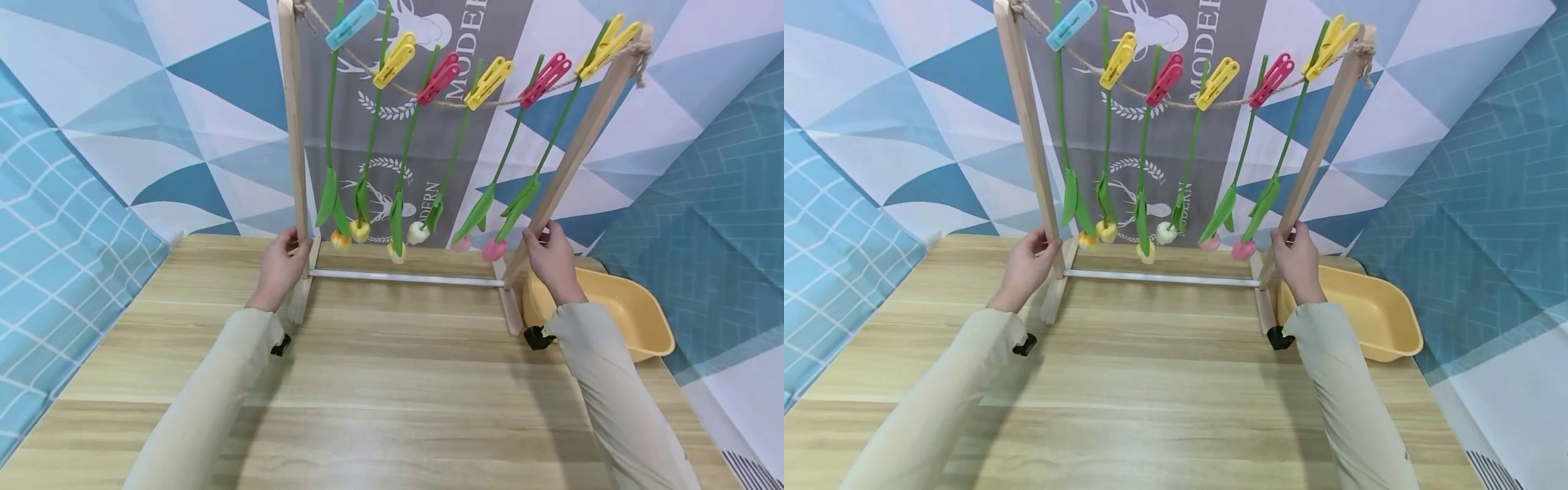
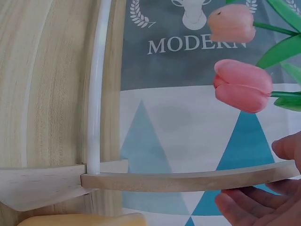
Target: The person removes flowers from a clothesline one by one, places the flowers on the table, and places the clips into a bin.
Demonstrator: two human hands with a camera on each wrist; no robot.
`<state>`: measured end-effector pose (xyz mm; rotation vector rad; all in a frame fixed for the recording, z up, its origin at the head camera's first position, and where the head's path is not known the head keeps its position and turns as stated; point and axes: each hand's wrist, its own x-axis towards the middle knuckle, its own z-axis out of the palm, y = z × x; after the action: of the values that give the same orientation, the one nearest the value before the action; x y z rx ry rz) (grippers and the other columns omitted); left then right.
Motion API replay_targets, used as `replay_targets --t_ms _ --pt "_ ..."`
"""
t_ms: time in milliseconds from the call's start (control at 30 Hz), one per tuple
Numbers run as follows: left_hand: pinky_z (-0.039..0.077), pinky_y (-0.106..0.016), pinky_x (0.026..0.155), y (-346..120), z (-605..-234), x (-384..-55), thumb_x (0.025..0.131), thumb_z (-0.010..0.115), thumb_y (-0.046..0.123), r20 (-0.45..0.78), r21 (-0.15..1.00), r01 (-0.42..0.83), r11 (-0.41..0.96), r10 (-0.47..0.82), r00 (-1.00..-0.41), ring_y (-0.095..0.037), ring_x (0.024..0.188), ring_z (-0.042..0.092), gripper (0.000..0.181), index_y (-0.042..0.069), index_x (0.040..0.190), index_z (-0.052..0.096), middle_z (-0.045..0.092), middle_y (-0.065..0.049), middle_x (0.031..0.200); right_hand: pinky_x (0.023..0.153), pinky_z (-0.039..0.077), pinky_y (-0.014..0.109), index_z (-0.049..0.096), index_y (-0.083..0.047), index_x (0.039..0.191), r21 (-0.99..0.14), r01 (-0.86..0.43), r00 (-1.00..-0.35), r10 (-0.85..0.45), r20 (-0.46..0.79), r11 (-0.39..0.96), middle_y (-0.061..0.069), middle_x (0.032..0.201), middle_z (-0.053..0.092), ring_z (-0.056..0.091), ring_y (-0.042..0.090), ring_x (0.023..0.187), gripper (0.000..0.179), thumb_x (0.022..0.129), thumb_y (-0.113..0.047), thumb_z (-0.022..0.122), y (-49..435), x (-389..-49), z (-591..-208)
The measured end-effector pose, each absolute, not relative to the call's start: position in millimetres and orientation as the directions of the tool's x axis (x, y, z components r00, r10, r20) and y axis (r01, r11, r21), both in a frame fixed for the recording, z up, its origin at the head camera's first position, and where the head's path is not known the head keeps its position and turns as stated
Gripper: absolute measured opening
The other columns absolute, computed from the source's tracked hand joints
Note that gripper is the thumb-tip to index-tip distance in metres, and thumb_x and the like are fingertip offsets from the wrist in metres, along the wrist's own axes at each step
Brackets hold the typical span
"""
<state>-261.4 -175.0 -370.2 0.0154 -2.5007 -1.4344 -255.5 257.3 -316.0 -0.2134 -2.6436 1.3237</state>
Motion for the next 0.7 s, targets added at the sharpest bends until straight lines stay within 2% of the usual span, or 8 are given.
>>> replay_targets --t_ms 200,467,700 --pt "0.044 -0.044 0.098 -173.2 -374.4 -265.5 0.097 0.049 0.025 0.233 0.849 0.119 0.515 -0.162 -0.959 -0.033 0.12 0.051 0.042 0.002 0.132 0.048 0.055 -0.019 0.127 0.088 0.048 0.048 0.032 0.001 0.139 -0.775 0.063 -0.964 0.24 0.116 0.628 0.027 0.126 0.051 0.055 0.038 0.112 0.058 0.098 -0.04 0.036 256.5 -262.1 -318.5" --pt "0.044 -0.043 0.097 -172.3 -376.2 -269.5 0.094 0.054 0.024 0.237 0.858 0.113 0.501 -0.191 -0.953 -0.032 0.114 0.056 0.04 0.0 0.126 0.053 0.06 -0.02 0.12 0.077 0.051 0.042 0.036 0.005 0.134 -0.752 0.074 -0.952 0.271 0.143 0.656 0.028 0.118 0.053 0.059 0.037 0.103 0.057 0.098 -0.039 0.035 255.2 -269.0 -323.8" --pt "0.048 -0.041 0.09 -171.4 -376.4 -269.8 0.093 0.055 0.019 0.238 0.866 0.11 0.487 -0.208 -0.949 -0.03 0.109 0.059 0.031 0.0 0.118 0.06 0.064 -0.02 0.113 0.075 0.052 0.044 0.04 0.008 0.129 -0.719 0.074 -0.946 0.278 0.169 0.691 0.03 0.115 0.054 0.06 0.039 0.1 0.052 0.099 -0.035 0.036 253.7 -269.5 -324.8"
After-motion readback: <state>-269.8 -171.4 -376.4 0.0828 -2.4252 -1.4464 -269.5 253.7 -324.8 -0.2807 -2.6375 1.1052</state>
